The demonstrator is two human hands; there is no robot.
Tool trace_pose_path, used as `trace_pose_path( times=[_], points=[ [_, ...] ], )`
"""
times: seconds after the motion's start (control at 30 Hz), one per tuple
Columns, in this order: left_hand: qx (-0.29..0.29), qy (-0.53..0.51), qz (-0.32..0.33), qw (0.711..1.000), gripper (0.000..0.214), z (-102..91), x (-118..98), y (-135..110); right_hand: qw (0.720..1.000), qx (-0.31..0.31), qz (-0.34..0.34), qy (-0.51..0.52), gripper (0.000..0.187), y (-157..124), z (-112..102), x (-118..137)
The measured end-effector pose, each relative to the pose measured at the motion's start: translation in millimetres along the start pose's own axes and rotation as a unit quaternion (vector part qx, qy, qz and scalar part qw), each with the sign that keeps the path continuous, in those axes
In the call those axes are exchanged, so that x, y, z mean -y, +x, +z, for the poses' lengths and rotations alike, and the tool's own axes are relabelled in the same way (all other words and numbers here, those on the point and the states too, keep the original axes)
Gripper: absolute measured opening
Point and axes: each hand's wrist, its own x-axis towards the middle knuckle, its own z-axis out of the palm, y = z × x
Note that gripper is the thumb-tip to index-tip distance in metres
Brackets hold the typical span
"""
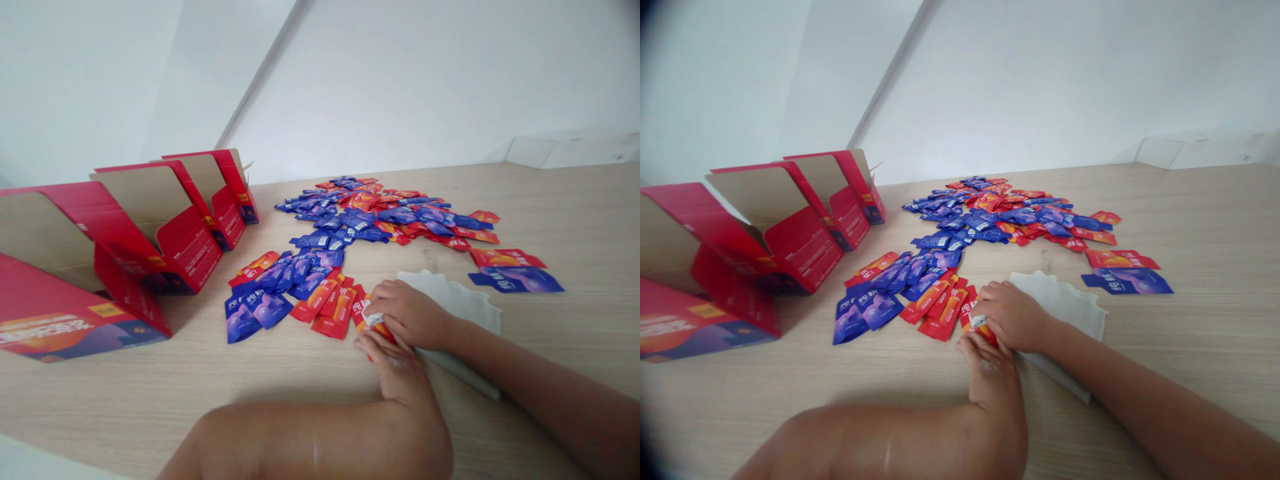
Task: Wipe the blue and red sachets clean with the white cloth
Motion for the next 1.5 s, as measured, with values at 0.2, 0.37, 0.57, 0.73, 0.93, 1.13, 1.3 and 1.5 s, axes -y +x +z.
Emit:
trace_pose_path(
  times=[0.2, 0.37, 0.57, 0.73, 0.93, 1.13, 1.3, 1.5],
  points=[
    [0.003, 0.01, 0.002, 1.0, 0.045, 0.7, -1, 0, 1.0, -0.009, 0.007, -0.003, 0.032, 0, 0, -3],
    [0.004, 0.002, 0.001, 1.0, 0.045, 2.9, -3, 0, 1.0, -0.006, 0.013, -0.012, 0.03, 0, -1, -3],
    [0.012, -0.007, 0.012, 1.0, 0.045, 1.2, -1, 0, 1.0, -0.004, 0.019, -0.018, 0.031, 0, 0, -4],
    [0.007, 0.005, 0.007, 1.0, 0.045, -0.2, -1, 0, 1.0, -0.001, 0.021, -0.02, 0.03, 0, 0, -5],
    [0.0, -0.038, 0.002, 0.999, 0.045, -3.6, 3, -1, 0.999, 0.0, 0.034, -0.039, 0.03, 1, 0, -12],
    [-0.018, -0.077, -0.008, 0.997, 0.046, -5.1, 4, -4, 0.992, -0.033, 0.102, -0.064, 0.028, -2, -2, -21],
    [0.009, -0.072, -0.02, 0.997, 0.044, 3.1, -4, 3, 0.997, -0.051, 0.047, -0.035, 0.03, -1, -4, -5],
    [-0.028, -0.105, -0.006, 0.994, 0.039, 11.8, -5, 5, 1.0, -0.01, 0.007, -0.004, 0.032, 0, 0, 2]
  ],
)
